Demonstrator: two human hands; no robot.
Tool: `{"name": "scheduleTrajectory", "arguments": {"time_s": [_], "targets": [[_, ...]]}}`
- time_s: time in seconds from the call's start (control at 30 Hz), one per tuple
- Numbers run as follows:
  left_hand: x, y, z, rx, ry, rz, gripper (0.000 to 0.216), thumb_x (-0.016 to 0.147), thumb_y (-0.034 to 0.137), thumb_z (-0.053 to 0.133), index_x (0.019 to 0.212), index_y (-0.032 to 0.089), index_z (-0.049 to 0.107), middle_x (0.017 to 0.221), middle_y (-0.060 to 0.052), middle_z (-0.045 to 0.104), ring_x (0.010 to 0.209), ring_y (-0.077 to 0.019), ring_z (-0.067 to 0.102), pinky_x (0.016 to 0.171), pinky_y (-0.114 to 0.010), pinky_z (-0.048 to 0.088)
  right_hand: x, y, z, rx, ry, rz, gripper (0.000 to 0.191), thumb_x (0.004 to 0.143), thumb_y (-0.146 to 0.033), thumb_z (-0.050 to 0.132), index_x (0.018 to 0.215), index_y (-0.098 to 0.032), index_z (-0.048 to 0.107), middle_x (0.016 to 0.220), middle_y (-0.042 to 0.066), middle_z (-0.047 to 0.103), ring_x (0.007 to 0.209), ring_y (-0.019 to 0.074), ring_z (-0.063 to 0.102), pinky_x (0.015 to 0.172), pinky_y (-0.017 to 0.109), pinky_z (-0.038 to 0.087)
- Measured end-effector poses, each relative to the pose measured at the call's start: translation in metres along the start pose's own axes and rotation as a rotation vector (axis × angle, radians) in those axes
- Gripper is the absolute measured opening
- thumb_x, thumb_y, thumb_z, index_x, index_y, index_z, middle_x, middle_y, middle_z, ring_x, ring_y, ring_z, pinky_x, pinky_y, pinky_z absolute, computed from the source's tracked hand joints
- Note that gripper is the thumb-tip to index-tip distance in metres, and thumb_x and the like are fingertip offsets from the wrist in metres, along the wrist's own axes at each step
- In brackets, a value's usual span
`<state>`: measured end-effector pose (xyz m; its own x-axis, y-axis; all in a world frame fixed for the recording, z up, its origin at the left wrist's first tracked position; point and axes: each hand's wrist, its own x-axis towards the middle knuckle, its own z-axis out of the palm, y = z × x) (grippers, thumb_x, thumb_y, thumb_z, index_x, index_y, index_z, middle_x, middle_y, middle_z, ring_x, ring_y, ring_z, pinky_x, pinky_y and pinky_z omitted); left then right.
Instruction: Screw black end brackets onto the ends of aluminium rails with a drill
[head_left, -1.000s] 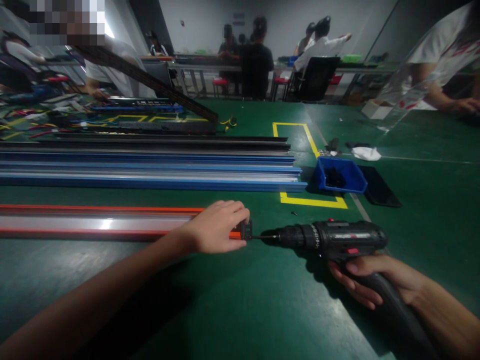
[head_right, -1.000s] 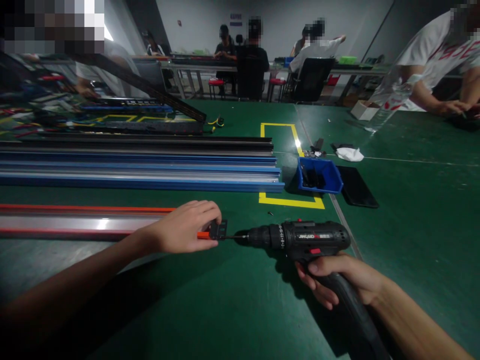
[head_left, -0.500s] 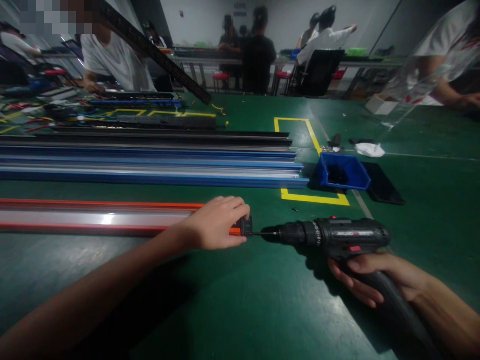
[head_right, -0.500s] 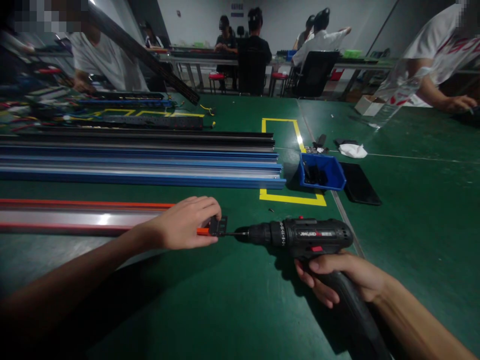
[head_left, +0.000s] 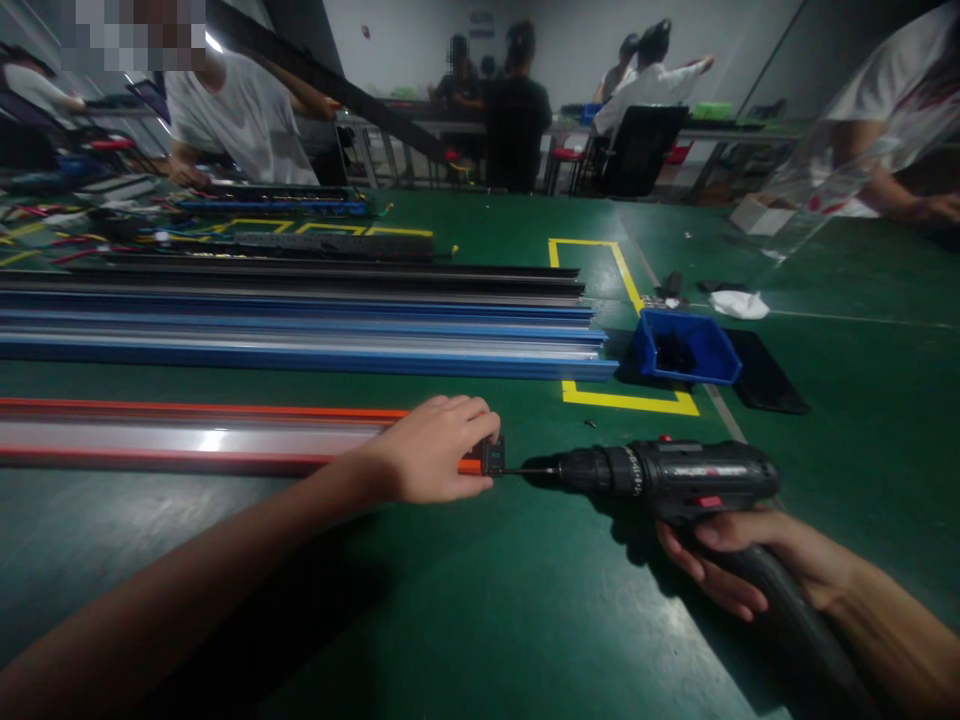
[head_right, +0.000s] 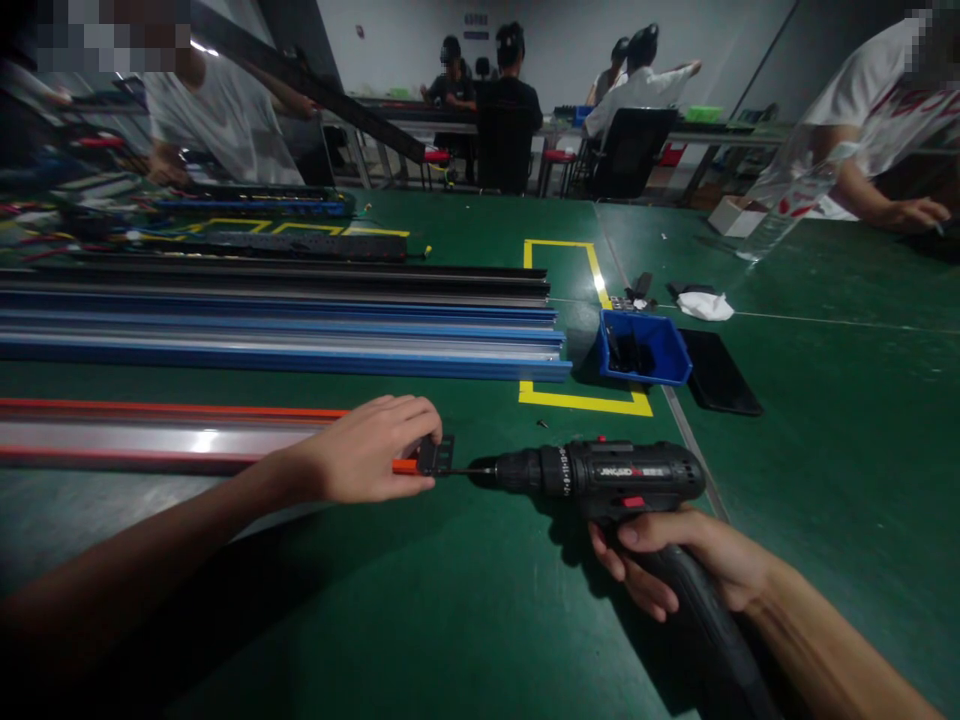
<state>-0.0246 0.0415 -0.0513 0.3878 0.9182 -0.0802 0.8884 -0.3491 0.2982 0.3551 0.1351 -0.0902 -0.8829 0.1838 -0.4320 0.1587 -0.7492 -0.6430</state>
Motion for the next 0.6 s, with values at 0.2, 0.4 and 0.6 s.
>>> {"name": "scheduleTrajectory", "arguments": {"time_s": [0.2, 0.4, 0.6], "targets": [[0.0002, -0.0001, 0.0001, 0.004, 0.0, 0.002, 0.029, 0.086, 0.042, 0.07, 0.102, 0.02, 0.058, 0.105, -0.005, 0.059, 0.096, -0.024, 0.056, 0.083, -0.036, 0.041, -0.0014, 0.0026, -0.0048, 0.026, -0.001, -0.027, 0.024, 0.087, -0.026, 0.071, 0.099, -0.006, 0.075, 0.079, 0.005, 0.07, 0.045, 0.0049, 0.059, 0.051, 0.018, 0.057], [0.0002, -0.0019, 0.0013, 0.004, -0.002, -0.003, 0.03, 0.086, 0.042, 0.069, 0.104, 0.021, 0.058, 0.106, -0.005, 0.058, 0.099, -0.0246, 0.057, 0.085, -0.038, 0.041, -0.0005, 0.0037, -0.0057, 0.028, -0.017, -0.04, 0.023, 0.089, -0.024, 0.069, 0.102, -0.006, 0.074, 0.078, 0.004, 0.069, 0.047, 0.005, 0.059, 0.052, 0.018, 0.057], [-0.0008, -0.0014, 0.0008, 0.01, -0.005, -0.001, 0.03, 0.086, 0.043, 0.069, 0.104, 0.02, 0.058, 0.107, -0.005, 0.059, 0.099, -0.0246, 0.057, 0.085, -0.038, 0.041, 0.0, 0.0035, -0.0038, 0.016, -0.039, -0.051, 0.022, 0.09, -0.024, 0.067, 0.101, -0.006, 0.074, 0.077, 0.003, 0.068, 0.046, 0.0038, 0.056, 0.053, 0.019, 0.057]]}}
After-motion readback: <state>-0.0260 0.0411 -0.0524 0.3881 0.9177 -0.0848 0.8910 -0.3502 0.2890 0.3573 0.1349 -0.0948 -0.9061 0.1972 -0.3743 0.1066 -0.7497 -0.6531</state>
